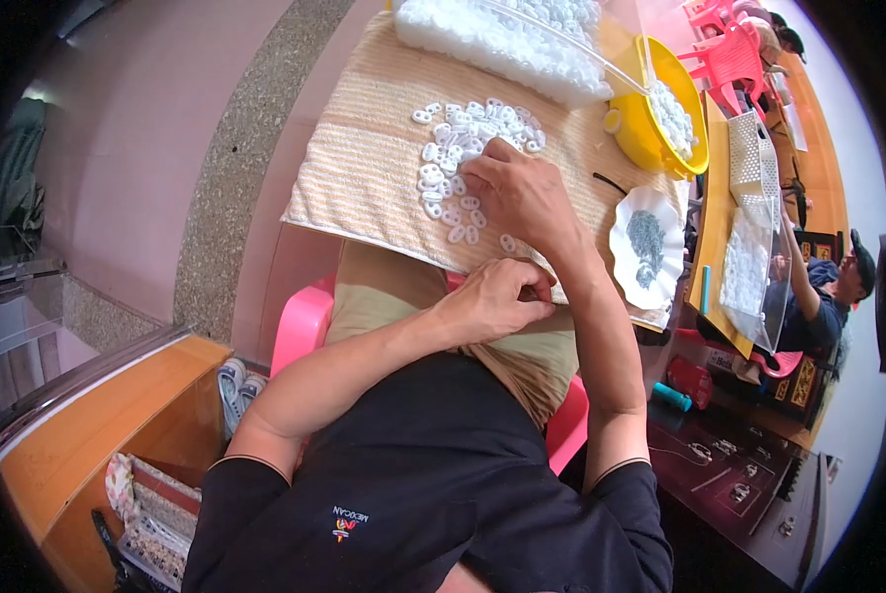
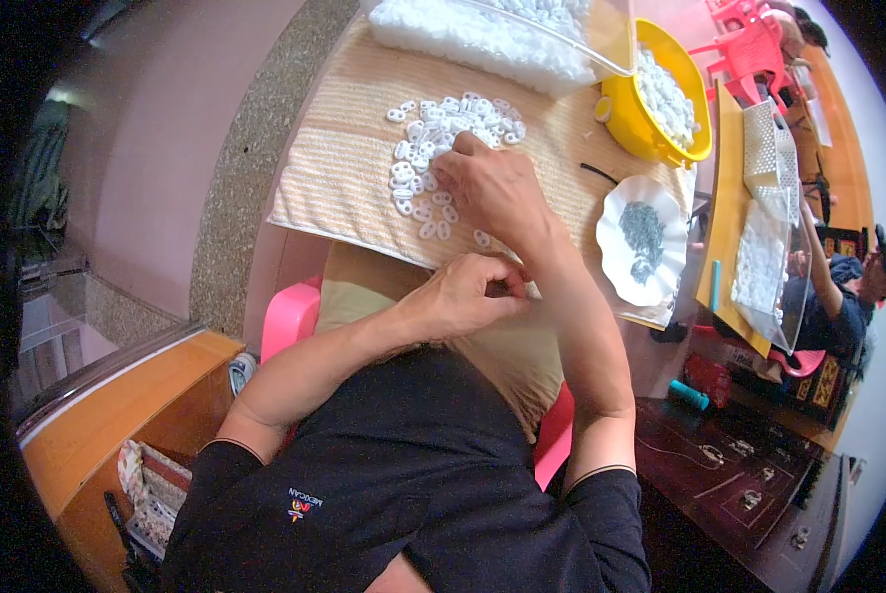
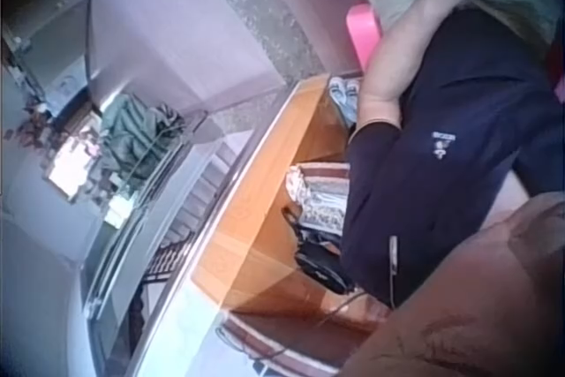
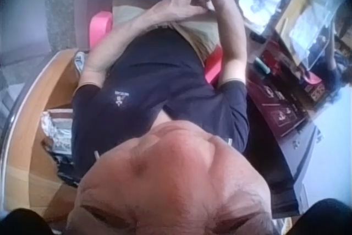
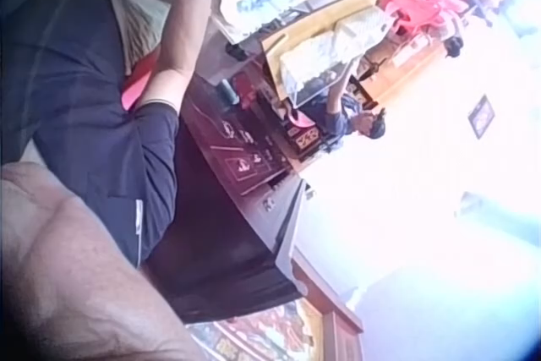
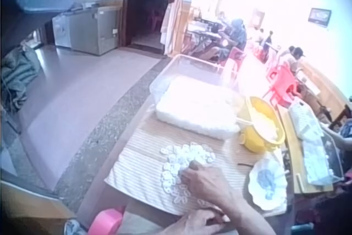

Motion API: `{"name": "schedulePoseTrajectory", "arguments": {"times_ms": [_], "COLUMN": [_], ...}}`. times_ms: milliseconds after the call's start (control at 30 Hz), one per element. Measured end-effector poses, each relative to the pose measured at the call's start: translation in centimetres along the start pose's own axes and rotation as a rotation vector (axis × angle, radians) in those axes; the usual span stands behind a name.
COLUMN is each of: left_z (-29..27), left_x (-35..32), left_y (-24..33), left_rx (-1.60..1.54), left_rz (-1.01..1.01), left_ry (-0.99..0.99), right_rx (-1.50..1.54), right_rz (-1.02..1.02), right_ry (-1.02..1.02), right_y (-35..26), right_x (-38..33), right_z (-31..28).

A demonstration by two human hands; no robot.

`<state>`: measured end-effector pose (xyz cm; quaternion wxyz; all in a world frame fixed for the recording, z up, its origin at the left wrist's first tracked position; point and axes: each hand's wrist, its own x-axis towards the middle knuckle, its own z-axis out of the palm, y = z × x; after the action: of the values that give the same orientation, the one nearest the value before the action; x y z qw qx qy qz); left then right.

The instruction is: Assembling small white plastic components by manually inserting small pieces into them.

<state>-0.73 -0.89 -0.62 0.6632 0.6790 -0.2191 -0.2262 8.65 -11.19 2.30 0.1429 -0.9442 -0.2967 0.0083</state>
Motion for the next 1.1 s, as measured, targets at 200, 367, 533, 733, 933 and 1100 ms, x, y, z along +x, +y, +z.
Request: {"name": "schedulePoseTrajectory", "arguments": {"times_ms": [200,367,533,733,933,1100], "left_z": [0.3,0.0,0.2,0.0,0.5,0.9], "left_x": [0.0,0.1,0.0,0.4,0.2,0.3], "left_y": [-0.8,-0.3,-0.4,-0.3,0.8,-0.4], "left_rx": [-0.011,-0.029,-0.154,-0.702,-0.872,-1.035], "left_rz": [0.02,-0.084,-0.101,-0.113,-0.091,-0.121], "left_ry": [0.028,-0.039,0.111,0.38,0.353,0.328], "right_rx": [0.048,0.112,0.508,0.942,1.148,1.064], "right_rz": [0.004,-0.021,0.27,0.41,0.423,0.311], "right_ry": [-0.017,0.058,0.12,0.238,0.32,0.394], "right_y": [-0.2,0.3,0.6,0.2,-0.7,-0.5], "right_x": [-0.1,-0.9,-3.5,-7.6,-10.2,-10.9], "right_z": [-0.5,-0.4,-1.9,-2.7,-2.0,-0.8]}}
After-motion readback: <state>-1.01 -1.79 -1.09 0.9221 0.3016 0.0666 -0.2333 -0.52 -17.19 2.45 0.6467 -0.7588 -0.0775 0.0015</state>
